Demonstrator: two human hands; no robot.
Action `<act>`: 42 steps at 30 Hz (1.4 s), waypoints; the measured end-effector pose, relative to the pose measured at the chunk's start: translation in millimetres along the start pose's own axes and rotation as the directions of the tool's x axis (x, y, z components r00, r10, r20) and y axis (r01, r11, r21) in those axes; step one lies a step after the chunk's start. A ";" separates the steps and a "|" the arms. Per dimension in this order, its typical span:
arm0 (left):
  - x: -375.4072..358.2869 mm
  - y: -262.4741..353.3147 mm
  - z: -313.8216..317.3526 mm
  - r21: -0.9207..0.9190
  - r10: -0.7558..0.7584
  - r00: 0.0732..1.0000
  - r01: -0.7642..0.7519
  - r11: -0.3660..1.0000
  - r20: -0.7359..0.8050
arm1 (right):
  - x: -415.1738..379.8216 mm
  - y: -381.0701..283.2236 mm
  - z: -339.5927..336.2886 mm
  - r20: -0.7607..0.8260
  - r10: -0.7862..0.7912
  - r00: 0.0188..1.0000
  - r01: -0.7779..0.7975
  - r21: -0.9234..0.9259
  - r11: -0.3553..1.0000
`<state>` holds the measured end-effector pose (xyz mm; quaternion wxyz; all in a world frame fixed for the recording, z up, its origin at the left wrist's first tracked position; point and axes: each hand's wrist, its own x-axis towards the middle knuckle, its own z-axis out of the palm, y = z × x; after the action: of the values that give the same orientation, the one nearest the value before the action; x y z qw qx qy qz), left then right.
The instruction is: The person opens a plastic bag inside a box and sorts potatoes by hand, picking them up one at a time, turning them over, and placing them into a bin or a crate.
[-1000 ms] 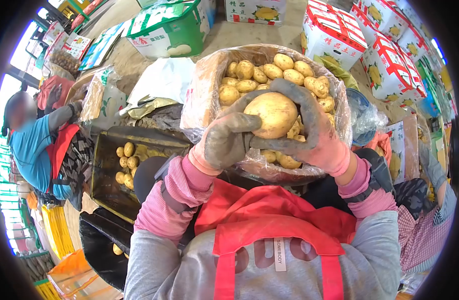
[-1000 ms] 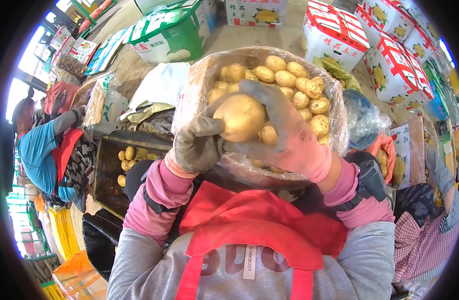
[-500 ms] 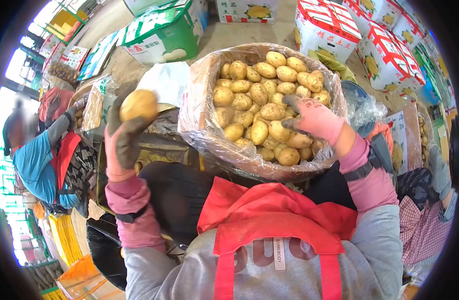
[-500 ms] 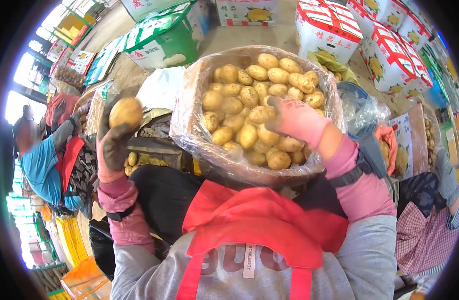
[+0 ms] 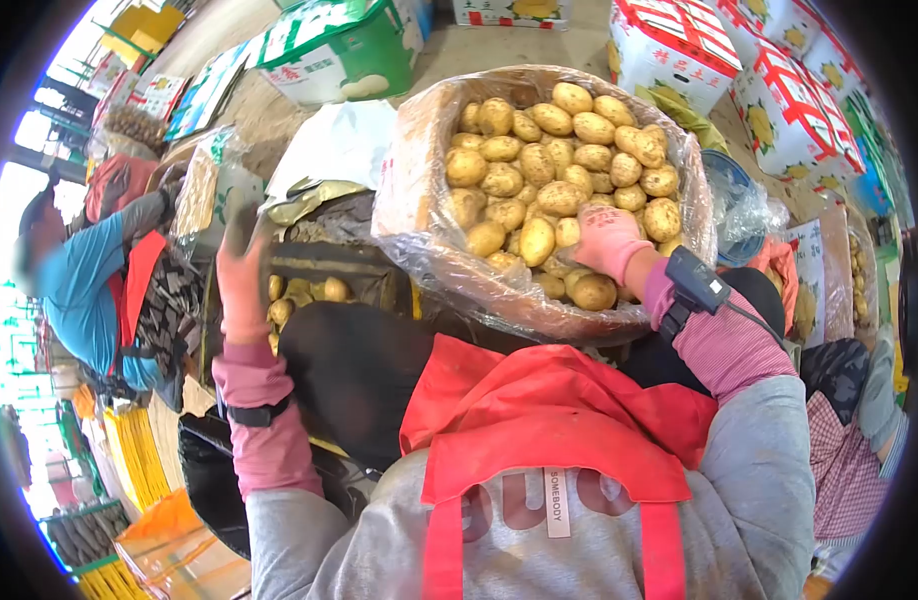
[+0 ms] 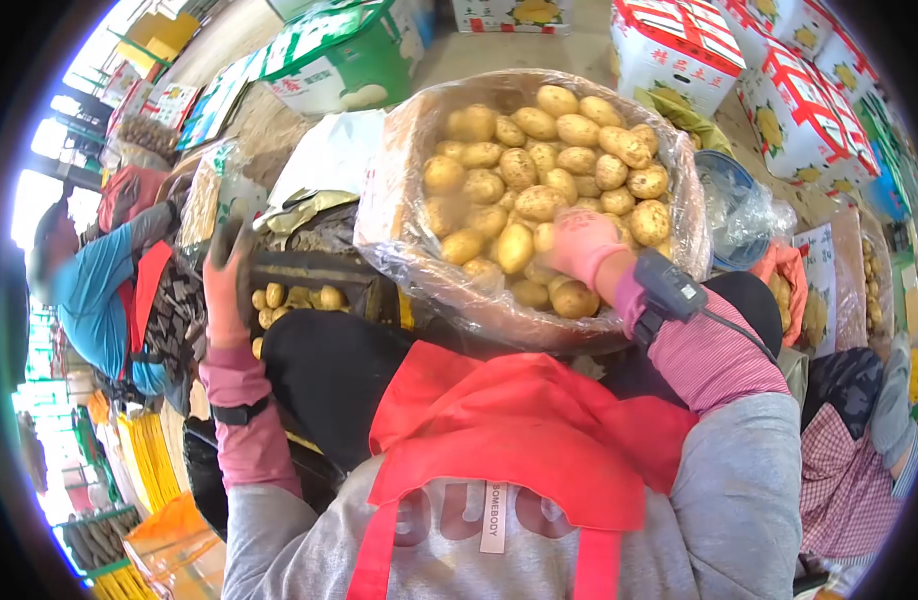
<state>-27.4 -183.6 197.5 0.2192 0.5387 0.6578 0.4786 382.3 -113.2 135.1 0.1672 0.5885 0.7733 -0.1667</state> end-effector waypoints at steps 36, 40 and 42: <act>-20.7 91.2 141.3 -0.803 0.239 0.786 0.595 -0.040 0.570 | 41.4 18.7 10.8 -0.302 -0.176 0.937 0.189 0.012 0.982; -27.5 89.5 145.5 -0.801 0.146 0.866 0.362 0.476 0.478 | 50.0 3.2 12.7 -0.181 -0.097 0.979 0.064 -0.182 0.981; -27.9 89.1 143.9 -0.792 0.181 0.870 0.309 0.526 0.459 | 50.8 3.6 15.5 -0.228 -0.114 0.967 0.081 -0.152 0.985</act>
<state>141.8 -156.1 204.2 0.6291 0.4398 0.2831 0.5750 373.9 -76.0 98.0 0.1068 0.5520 0.8256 -0.0485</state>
